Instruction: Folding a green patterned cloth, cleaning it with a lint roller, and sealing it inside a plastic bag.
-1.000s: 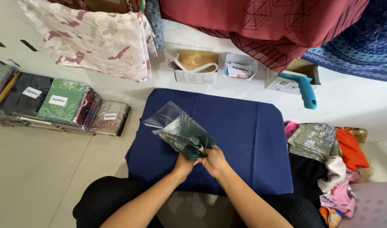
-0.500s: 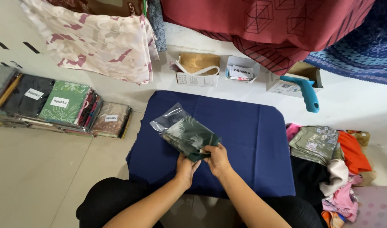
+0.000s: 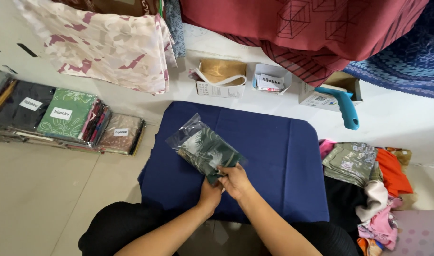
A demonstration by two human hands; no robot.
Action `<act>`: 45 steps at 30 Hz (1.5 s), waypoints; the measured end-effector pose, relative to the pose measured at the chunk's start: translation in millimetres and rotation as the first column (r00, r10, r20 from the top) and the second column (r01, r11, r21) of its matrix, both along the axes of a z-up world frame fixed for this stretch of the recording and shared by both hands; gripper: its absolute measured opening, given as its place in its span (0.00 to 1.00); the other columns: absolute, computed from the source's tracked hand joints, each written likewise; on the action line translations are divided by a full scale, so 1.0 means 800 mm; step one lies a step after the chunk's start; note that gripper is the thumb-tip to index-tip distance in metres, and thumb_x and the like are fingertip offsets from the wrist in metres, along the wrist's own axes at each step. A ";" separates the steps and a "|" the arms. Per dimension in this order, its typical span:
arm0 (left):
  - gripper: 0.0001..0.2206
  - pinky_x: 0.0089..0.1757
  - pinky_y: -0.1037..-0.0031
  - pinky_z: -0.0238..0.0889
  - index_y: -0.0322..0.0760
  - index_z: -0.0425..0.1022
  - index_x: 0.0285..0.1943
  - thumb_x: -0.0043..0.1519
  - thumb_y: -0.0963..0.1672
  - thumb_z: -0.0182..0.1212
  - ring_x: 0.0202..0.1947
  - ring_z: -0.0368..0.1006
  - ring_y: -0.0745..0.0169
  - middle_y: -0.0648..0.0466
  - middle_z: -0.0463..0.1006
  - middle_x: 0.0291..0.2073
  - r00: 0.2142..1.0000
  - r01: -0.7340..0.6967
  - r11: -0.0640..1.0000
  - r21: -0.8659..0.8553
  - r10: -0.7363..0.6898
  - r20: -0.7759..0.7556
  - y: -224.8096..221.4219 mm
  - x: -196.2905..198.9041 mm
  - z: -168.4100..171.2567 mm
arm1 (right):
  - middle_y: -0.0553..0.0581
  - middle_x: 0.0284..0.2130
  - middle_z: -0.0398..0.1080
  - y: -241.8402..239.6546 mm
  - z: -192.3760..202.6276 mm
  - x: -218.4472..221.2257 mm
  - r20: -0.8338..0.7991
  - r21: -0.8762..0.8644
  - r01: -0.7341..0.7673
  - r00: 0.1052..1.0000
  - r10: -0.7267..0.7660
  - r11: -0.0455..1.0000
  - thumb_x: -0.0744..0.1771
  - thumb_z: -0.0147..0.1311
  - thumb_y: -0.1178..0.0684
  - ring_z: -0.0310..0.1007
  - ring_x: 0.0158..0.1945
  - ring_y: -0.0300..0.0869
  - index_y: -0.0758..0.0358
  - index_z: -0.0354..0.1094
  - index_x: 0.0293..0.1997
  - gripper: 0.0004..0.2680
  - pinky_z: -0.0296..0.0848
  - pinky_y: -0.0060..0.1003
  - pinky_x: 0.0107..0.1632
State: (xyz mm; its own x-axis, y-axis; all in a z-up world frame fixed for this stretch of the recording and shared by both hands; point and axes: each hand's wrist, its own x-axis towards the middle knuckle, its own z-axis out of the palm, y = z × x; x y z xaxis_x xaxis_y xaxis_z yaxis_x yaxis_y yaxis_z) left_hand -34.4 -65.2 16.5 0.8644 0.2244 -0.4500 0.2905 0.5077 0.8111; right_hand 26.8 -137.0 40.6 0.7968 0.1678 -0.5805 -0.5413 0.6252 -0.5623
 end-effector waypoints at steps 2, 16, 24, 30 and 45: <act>0.20 0.53 0.68 0.73 0.37 0.71 0.62 0.59 0.37 0.61 0.52 0.78 0.56 0.45 0.81 0.52 1.000 -0.011 0.999 0.036 0.010 0.019 0.000 0.001 0.002 | 0.67 0.38 0.73 0.004 -0.006 0.005 0.031 0.030 0.007 0.999 -0.008 1.000 0.65 0.46 0.75 0.75 0.43 0.54 0.68 0.67 0.43 0.10 0.78 0.49 0.47; 0.16 0.58 0.63 0.71 0.33 0.77 0.58 0.61 0.42 0.60 0.55 0.79 0.53 0.45 0.82 0.52 0.988 0.069 0.992 -0.107 -0.083 -0.132 -0.003 0.003 0.051 | 0.66 0.35 0.76 -0.003 0.059 0.008 0.091 -0.164 -0.110 0.988 0.126 0.980 0.66 0.52 0.69 0.78 0.40 0.52 0.76 0.70 0.42 0.04 0.79 0.42 0.45; 0.07 0.47 0.63 0.78 0.36 0.77 0.49 0.65 0.41 0.58 0.37 0.81 0.57 0.50 0.83 0.42 0.963 0.097 0.984 -0.149 -0.131 -0.235 -0.023 0.014 -0.056 | 0.62 0.25 0.65 -0.015 -0.015 0.025 -0.007 -0.352 -0.130 0.991 0.136 0.927 0.64 0.50 0.73 0.59 0.17 0.41 0.60 0.60 0.48 0.14 0.58 0.30 0.14; 0.08 0.45 0.75 0.74 0.43 0.79 0.45 0.68 0.47 0.56 0.40 0.81 0.65 0.56 0.84 0.40 0.929 0.292 0.956 -0.030 -0.290 -0.231 -0.023 0.004 -0.010 | 0.56 0.26 0.65 0.000 -0.005 0.037 0.019 -0.373 -0.232 0.966 0.257 0.898 0.67 0.55 0.67 0.59 0.21 0.38 0.58 0.57 0.41 0.09 0.61 0.29 0.21; 0.15 0.43 0.79 0.71 0.47 0.72 0.62 0.68 0.48 0.53 0.49 0.83 0.56 0.61 0.80 0.56 0.883 0.455 0.890 0.019 -0.449 -0.136 -0.045 -0.008 -0.027 | 0.48 0.20 0.61 -0.013 -0.056 0.075 0.294 -0.416 -0.277 0.860 0.416 0.866 0.63 0.62 0.65 0.55 0.16 0.33 0.59 0.66 0.42 0.10 0.56 0.27 0.19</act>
